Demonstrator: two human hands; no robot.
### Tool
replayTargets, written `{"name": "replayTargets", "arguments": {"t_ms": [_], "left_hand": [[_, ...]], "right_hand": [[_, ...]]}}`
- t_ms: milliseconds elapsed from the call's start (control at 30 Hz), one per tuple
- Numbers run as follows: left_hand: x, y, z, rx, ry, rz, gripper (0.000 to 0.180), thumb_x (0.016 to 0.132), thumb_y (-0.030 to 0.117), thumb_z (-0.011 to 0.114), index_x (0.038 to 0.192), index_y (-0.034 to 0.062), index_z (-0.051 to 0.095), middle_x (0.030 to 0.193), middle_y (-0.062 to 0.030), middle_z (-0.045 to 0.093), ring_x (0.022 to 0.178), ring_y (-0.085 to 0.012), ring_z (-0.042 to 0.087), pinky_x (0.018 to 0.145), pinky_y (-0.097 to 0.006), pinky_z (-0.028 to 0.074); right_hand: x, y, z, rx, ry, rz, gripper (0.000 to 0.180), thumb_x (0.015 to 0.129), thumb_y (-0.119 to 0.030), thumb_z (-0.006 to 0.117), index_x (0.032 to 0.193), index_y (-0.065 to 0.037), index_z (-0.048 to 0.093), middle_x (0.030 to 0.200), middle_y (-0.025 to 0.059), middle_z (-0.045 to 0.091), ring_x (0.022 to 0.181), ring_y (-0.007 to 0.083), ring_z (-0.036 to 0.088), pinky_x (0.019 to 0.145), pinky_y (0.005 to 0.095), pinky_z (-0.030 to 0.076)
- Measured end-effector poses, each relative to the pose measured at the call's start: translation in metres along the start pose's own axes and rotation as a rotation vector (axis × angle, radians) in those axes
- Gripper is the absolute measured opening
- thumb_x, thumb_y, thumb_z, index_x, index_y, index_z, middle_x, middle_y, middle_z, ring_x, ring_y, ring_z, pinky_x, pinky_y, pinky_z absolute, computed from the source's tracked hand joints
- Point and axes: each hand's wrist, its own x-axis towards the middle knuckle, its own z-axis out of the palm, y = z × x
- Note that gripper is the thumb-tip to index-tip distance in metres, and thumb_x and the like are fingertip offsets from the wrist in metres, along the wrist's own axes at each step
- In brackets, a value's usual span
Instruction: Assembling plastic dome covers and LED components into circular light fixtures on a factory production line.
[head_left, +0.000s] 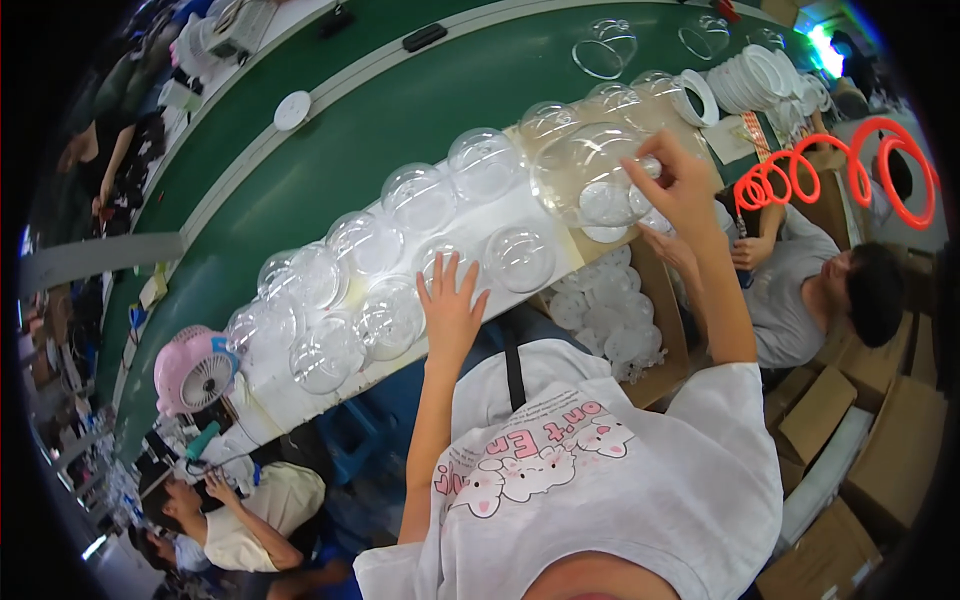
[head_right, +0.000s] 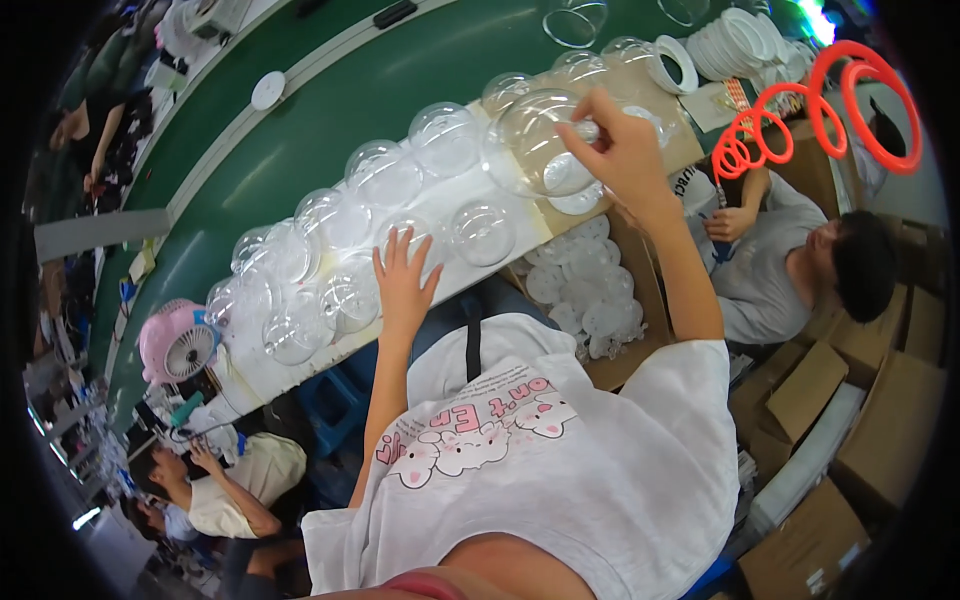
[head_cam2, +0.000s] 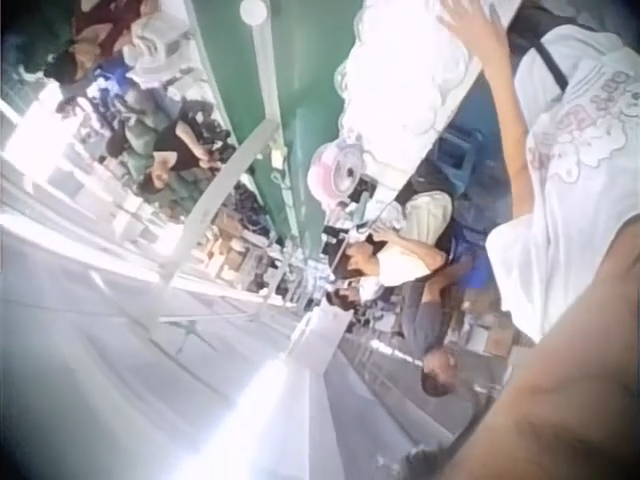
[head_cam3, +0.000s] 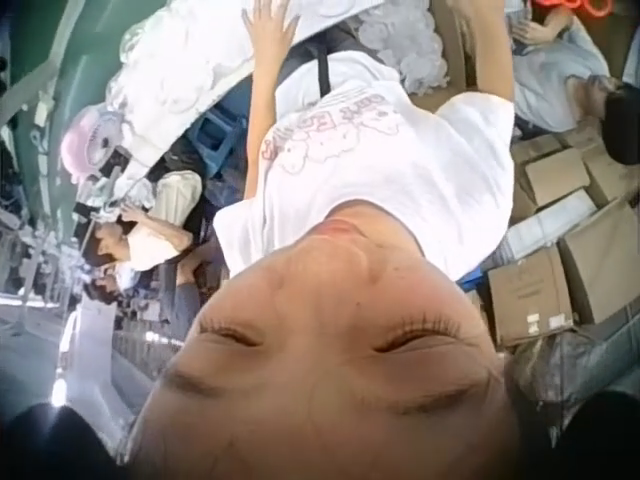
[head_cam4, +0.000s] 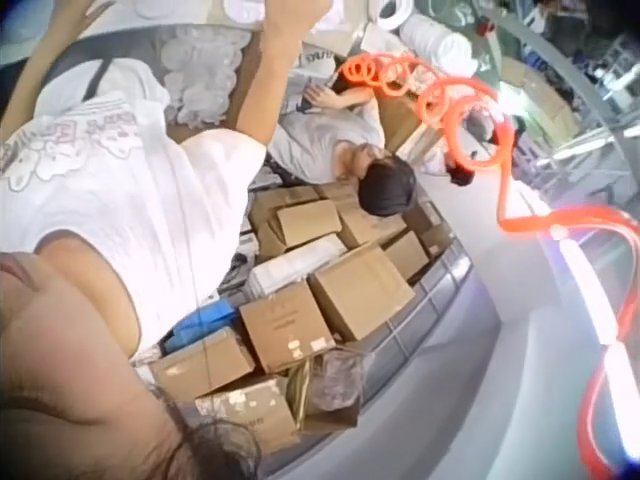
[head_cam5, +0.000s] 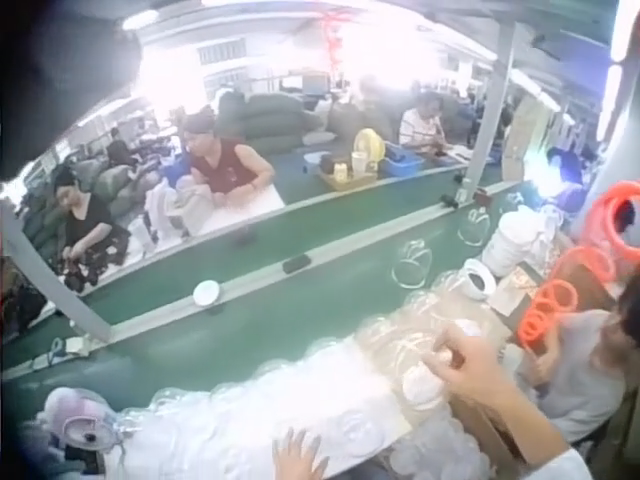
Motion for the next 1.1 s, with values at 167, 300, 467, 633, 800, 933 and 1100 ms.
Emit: {"name": "replayTargets", "arguments": {"t_ms": [167,300,467,633,800,933,1100], "left_hand": [[-0.013,0.012,0.006,-0.091,0.045,-0.089,0.062,0.071,0.030,0.068,0.125,0.0116,0.044,0.131,-0.0129,0.036,0.128,-0.0338,0.024,0.102,-0.053,0.017],[0.012,0.035,0.029,0.019,-0.096,0.016,0.104,0.051,0.032,0.079,0.138,0.0220,0.022,0.134,-0.0198,0.031,0.129,-0.0376,0.020,0.097,-0.064,0.014],[0.045,0.024,0.062,0.060,-0.133,0.079,0.102,0.051,0.028,0.080,0.136,0.0173,0.024,0.131,-0.0227,0.034,0.126,-0.0379,0.026,0.098,-0.061,0.017],[0.072,0.023,0.078,-0.016,-0.082,0.109,0.098,0.054,0.028,0.079,0.134,0.0121,0.026,0.128,-0.0258,0.035,0.118,-0.0393,0.036,0.098,-0.049,0.028],[0.082,0.016,0.078,-0.061,-0.007,0.101,0.097,0.057,0.030,0.078,0.135,0.0098,0.024,0.128,-0.0277,0.034,0.118,-0.0411,0.035,0.096,-0.047,0.031],[0.058,0.004,0.060,-0.125,0.099,0.145,0.077,0.063,0.027,0.073,0.128,0.0083,0.036,0.130,-0.0247,0.033,0.122,-0.0406,0.030,0.098,-0.047,0.028],[0.010,-0.030,0.028,0.097,0.054,-0.050,0.061,0.068,0.026,0.070,0.122,0.0140,0.046,0.131,-0.0222,0.034,0.124,-0.0392,0.028,0.098,-0.051,0.026]], "right_hand": [[-0.042,0.006,-0.010,-0.012,0.080,0.071,0.020,0.076,-0.014,0.066,0.078,-0.004,0.049,0.052,-0.0022,0.039,0.047,0.0040,0.033,0.043,0.0210,0.027],[-0.105,0.016,-0.021,0.119,0.202,0.202,0.019,0.076,-0.009,0.065,0.072,-0.004,0.048,0.053,-0.0055,0.041,0.048,-0.0012,0.031,0.042,0.0162,0.023],[-0.167,0.027,0.000,0.196,0.171,0.368,0.019,0.076,-0.007,0.066,0.071,-0.005,0.048,0.058,-0.0065,0.048,0.051,-0.0018,0.036,0.044,0.0145,0.026],[-0.205,0.045,0.081,0.091,0.075,0.329,0.020,0.073,-0.016,0.069,0.075,-0.005,0.052,0.055,0.0034,0.053,0.042,0.0074,0.047,0.041,0.0224,0.036],[-0.204,0.036,0.148,0.069,0.070,0.212,0.019,0.073,-0.017,0.069,0.075,-0.007,0.053,0.050,0.0052,0.051,0.039,0.0153,0.050,0.040,0.0263,0.038],[-0.200,0.039,0.179,0.001,0.064,0.151,0.019,0.074,-0.019,0.068,0.074,-0.008,0.052,0.047,0.0039,0.048,0.039,0.0172,0.050,0.040,0.0281,0.038],[-0.187,0.047,0.190,-0.101,0.045,0.110,0.020,0.074,-0.024,0.067,0.075,-0.009,0.054,0.047,0.0053,0.050,0.041,0.0196,0.052,0.041,0.0299,0.039]]}}
